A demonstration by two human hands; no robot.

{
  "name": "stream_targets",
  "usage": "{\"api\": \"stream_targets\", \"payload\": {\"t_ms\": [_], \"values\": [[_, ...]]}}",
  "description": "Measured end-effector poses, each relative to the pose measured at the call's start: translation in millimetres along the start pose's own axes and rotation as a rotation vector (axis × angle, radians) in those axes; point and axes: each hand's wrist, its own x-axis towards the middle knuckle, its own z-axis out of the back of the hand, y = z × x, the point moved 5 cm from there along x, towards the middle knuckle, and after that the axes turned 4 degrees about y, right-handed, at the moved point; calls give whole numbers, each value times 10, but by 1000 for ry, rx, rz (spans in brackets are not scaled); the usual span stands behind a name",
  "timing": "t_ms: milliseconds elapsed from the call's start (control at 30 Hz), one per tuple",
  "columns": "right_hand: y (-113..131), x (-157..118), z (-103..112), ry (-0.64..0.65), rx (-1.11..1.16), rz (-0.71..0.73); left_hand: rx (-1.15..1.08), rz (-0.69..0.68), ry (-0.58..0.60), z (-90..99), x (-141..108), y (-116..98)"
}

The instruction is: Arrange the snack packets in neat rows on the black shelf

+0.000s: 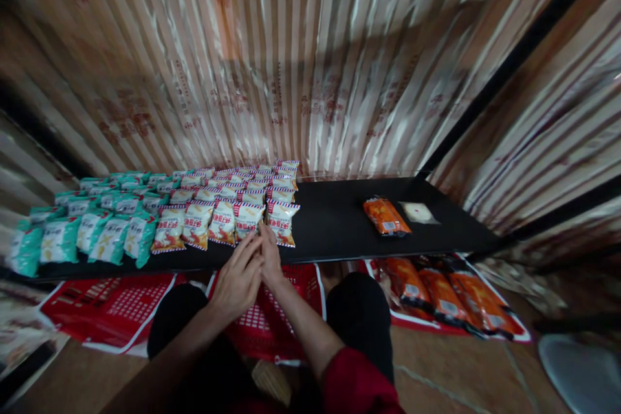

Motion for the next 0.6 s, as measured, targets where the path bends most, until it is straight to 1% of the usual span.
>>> {"api": "stream_targets", "payload": {"t_ms": [67,100,167,233,333,400,500,600], "values": [[7,-68,125,-21,48,14,85,32,-46,-121,58,276],[4,-102,197,-29,66,19,143,18,-43,-195,59,391],[-27,-159,354,-59,67,10,229,-4,-26,-329,33,583],[-101,-191,520,-111,40,-26,283,-4,-30,-413,16,715],[-262,-186,714,-181,-18,-95,322,-26,-48,-468,78,794],[-373,-160,774,-193,-51,-120,332,-66,-40,-491,169,805],[-520,-114,768,-172,-90,-141,354,-105,-39,-509,312,839],[-628,-66,700,-134,-117,-175,385,-125,-57,-520,403,891]]}}
